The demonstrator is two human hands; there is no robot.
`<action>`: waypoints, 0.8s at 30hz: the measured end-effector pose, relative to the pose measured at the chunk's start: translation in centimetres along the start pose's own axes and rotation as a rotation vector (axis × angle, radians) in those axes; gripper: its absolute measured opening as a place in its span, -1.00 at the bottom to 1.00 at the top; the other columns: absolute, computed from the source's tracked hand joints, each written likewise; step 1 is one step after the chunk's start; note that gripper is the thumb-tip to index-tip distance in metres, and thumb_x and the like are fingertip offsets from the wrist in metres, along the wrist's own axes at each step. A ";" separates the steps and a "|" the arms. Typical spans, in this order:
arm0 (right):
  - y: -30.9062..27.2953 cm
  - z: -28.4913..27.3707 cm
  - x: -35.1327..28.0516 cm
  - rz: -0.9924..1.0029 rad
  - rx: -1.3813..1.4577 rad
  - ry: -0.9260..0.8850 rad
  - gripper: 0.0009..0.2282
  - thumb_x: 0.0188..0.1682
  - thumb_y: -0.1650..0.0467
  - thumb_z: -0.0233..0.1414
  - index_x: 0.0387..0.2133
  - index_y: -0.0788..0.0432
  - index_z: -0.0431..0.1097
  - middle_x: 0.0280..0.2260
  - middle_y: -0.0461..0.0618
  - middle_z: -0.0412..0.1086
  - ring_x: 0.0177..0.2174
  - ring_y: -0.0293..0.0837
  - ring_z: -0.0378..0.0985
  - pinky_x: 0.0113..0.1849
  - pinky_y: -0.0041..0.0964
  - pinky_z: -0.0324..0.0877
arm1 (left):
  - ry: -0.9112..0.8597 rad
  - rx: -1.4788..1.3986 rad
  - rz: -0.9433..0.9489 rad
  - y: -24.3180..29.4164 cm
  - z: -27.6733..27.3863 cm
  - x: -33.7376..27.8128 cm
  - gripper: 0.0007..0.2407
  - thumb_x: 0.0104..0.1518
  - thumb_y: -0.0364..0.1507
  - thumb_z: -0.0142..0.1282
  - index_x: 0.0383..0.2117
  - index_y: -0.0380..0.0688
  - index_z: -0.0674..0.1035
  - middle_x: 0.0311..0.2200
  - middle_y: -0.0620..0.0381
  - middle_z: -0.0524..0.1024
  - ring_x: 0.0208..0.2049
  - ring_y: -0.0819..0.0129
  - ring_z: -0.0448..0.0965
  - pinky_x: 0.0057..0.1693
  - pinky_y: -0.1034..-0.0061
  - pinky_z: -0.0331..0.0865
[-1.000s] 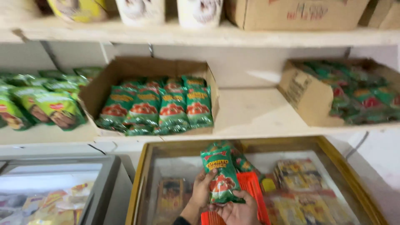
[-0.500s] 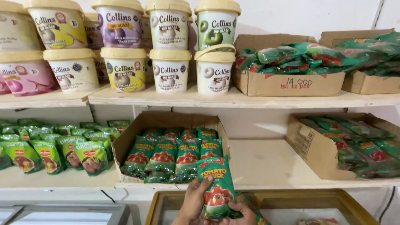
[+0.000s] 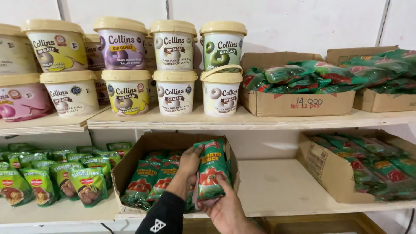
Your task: Wiping condiment packets with a cloth and organizing them from a basket into boxes on grocery store shelves.
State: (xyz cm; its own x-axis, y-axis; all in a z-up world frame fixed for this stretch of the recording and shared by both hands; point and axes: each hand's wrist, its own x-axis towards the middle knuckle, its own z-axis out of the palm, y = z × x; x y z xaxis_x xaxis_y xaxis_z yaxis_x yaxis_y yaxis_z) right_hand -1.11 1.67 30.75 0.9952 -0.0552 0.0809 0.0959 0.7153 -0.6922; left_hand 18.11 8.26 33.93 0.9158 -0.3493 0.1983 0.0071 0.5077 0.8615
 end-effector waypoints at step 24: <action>0.4 -2.6 13.3 -0.224 0.189 0.414 -0.79 0.13 0.40 -0.25 -0.24 0.27 0.32 -0.53 0.22 0.52 -0.49 0.03 0.57 -0.32 -0.16 0.42 | -0.070 1.468 0.697 -12.8 -6.0 27.7 -0.45 0.29 -0.12 -0.07 0.29 -0.21 0.25 0.29 -0.27 0.19 0.28 -0.21 0.16 0.28 0.14 0.13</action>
State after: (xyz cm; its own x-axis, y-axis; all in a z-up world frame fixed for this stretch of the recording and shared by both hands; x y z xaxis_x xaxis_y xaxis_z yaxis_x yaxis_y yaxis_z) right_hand 12.18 -0.56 29.67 0.8787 -0.4656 -0.1054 0.3405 0.7660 -0.5453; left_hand 45.81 -3.18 25.54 0.5582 -0.4401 0.7034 -0.7838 -0.5577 0.2731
